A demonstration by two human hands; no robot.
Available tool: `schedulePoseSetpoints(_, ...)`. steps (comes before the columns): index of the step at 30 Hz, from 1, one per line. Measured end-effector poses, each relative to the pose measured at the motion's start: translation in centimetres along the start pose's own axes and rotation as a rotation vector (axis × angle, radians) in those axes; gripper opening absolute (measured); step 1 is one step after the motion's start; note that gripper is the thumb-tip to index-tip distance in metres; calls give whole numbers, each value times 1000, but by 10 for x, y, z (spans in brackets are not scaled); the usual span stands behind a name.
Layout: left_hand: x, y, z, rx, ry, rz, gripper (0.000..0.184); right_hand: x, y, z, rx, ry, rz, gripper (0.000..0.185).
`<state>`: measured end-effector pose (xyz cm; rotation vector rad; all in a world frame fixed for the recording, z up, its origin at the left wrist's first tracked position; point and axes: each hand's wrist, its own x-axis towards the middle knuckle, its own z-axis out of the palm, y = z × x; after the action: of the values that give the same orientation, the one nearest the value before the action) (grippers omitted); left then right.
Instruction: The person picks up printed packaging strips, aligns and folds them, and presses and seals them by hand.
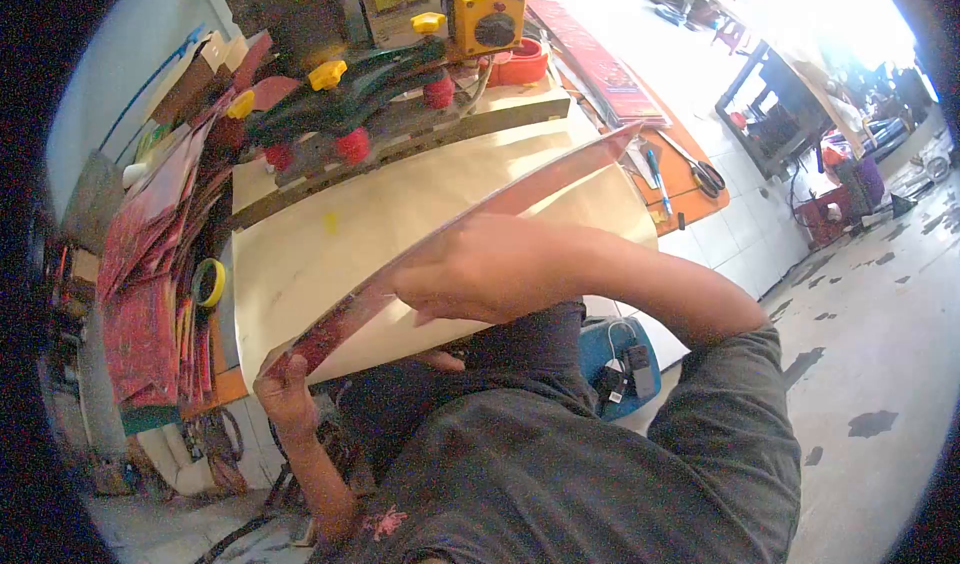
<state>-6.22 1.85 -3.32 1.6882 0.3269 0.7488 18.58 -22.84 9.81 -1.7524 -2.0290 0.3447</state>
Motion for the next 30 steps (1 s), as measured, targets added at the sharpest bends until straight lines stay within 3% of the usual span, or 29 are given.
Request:
schedulePoseSetpoints(2, 3, 7, 1, -1, -11, 45, 25, -8, 6, 5, -86, -66, 33, 19)
schedulePoseSetpoints(5, 7, 24, 2, 13, -87, 110, 26, -21, 17, -6, -173, 10, -30, 16)
schedulePoseSetpoints(7, 6, 29, -6, 220, -135, 190, 27, -37, 22, -28, -293, 72, 45, 14)
schedulePoseSetpoints(10, 3, 12, -43, 126, 19, 135, 28, -86, 61, -65, -480, 58, 323, 13)
schedulePoseSetpoints(11, 1, 9, -58, 124, 22, 138, 28, -105, 76, -79, -580, 88, 365, 12)
schedulePoseSetpoints(13, -4, 2, -92, 78, 61, 89, 27, -147, 95, -97, -531, 235, 671, 11)
schedulePoseSetpoints(17, -10, -22, -178, 42, 34, 160, 28, -247, 140, -137, -935, 229, 979, 12)
schedulePoseSetpoints(20, -14, -52, -253, 71, 140, 140, 31, -346, 174, -153, -1100, 467, 1105, 18)
schedulePoseSetpoints(22, -8, -42, -268, -203, 123, 139, 36, -406, 197, -158, -1115, 582, 1215, 22)
schedulePoseSetpoints(24, -5, -40, -277, -239, 160, 129, 36, -439, 211, -157, -1096, 746, 1562, 29)
schedulePoseSetpoints(29, -6, -63, -305, -250, 187, 81, 46, -428, 225, -148, -892, 969, 1266, 35)
schedulePoseSetpoints(30, -7, -72, -310, -243, 203, 66, 46, -397, 209, -145, -694, 1078, 1140, 32)
